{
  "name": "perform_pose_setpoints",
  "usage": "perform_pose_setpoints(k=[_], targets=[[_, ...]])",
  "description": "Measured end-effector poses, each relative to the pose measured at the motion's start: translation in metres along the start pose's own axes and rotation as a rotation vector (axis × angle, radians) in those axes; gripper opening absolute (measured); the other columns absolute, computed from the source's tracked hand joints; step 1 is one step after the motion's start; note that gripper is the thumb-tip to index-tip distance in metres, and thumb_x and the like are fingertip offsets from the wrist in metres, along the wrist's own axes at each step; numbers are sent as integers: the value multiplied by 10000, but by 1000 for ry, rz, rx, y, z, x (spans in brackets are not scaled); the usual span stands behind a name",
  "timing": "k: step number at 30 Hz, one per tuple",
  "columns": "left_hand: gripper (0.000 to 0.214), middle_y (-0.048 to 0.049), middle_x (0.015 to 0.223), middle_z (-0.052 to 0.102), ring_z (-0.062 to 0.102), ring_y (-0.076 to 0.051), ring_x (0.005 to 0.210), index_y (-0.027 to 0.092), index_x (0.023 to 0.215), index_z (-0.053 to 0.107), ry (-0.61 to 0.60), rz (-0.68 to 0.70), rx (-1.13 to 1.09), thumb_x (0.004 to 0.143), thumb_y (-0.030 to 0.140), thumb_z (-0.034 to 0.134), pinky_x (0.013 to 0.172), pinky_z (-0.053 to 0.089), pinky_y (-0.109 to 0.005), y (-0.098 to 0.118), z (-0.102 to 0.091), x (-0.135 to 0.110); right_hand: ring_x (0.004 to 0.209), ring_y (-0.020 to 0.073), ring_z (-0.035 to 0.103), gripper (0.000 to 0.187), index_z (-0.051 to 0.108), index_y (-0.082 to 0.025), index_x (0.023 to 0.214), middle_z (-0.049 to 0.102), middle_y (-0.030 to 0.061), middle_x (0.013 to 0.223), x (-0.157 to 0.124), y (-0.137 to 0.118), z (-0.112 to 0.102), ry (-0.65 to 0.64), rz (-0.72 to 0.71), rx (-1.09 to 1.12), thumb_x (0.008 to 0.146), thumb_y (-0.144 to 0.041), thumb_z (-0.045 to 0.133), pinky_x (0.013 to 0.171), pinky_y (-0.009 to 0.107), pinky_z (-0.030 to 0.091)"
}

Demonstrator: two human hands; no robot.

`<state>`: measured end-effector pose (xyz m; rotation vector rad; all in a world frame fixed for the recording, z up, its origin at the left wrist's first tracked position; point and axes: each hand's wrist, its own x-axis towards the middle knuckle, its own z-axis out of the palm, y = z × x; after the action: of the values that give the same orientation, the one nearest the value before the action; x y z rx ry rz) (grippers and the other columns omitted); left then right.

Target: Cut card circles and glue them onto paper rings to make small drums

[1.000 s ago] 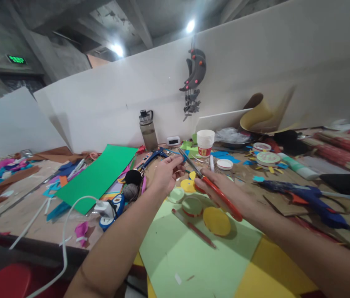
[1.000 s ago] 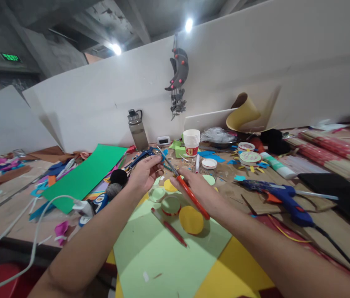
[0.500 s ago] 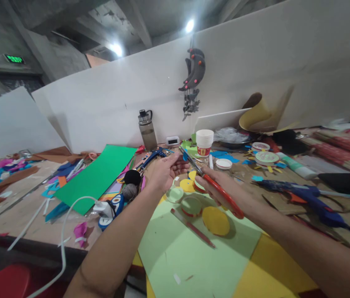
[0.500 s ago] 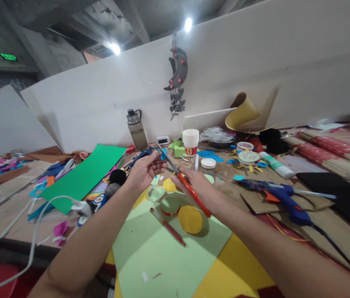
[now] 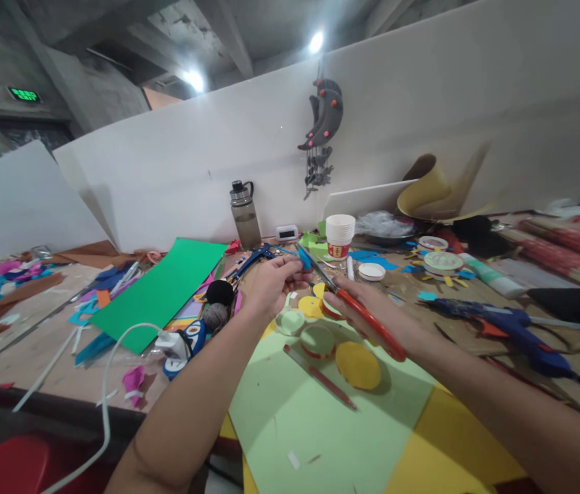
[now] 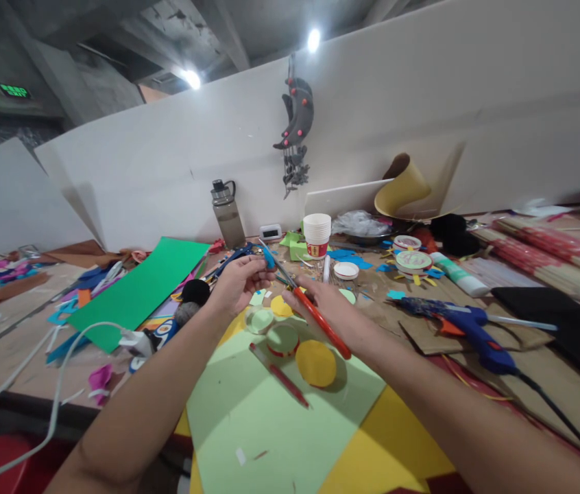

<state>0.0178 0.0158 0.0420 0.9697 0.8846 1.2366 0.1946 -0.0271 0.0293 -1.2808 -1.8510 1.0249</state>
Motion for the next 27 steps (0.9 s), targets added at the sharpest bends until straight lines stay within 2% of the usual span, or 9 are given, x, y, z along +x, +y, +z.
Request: perform_pose_setpoints(k=[4,12,18,27], targets=[[105,-51,623,686,630,-99,525,108,716,655,13,-8,8,685,149,746,537,465,-185,2,2,-2,446,102,419,308,477,-230,820,468,-64,543,-2,1,1,-45,29,30,817,-524,570,416,227,317],[117,-45,646,695,636,-110,532,119,731,657,-7,3,12,674,161,750,535,465,-202,1,1,-2,430,100,392,321,460,-235,772,422,-71,499,-3,2,2,1,23,40,814,-537,559,392,222,299],[98,-49,627,690,629,-104,518,115,718,650,4,3,6,670,136,733,524,468,-193,1,0,-1,453,110,418,337,482,-234,782,441,-62,514,-2,3,1,13,23,64,793,-555,583,394,219,299],[129,-45,627,690,629,-99,516,125,687,622,21,2,-7,659,154,744,521,480,-182,1,1,-2,447,98,414,296,473,-228,810,460,-62,541,-3,1,0,-54,23,81,824,-507,569,411,219,314]])
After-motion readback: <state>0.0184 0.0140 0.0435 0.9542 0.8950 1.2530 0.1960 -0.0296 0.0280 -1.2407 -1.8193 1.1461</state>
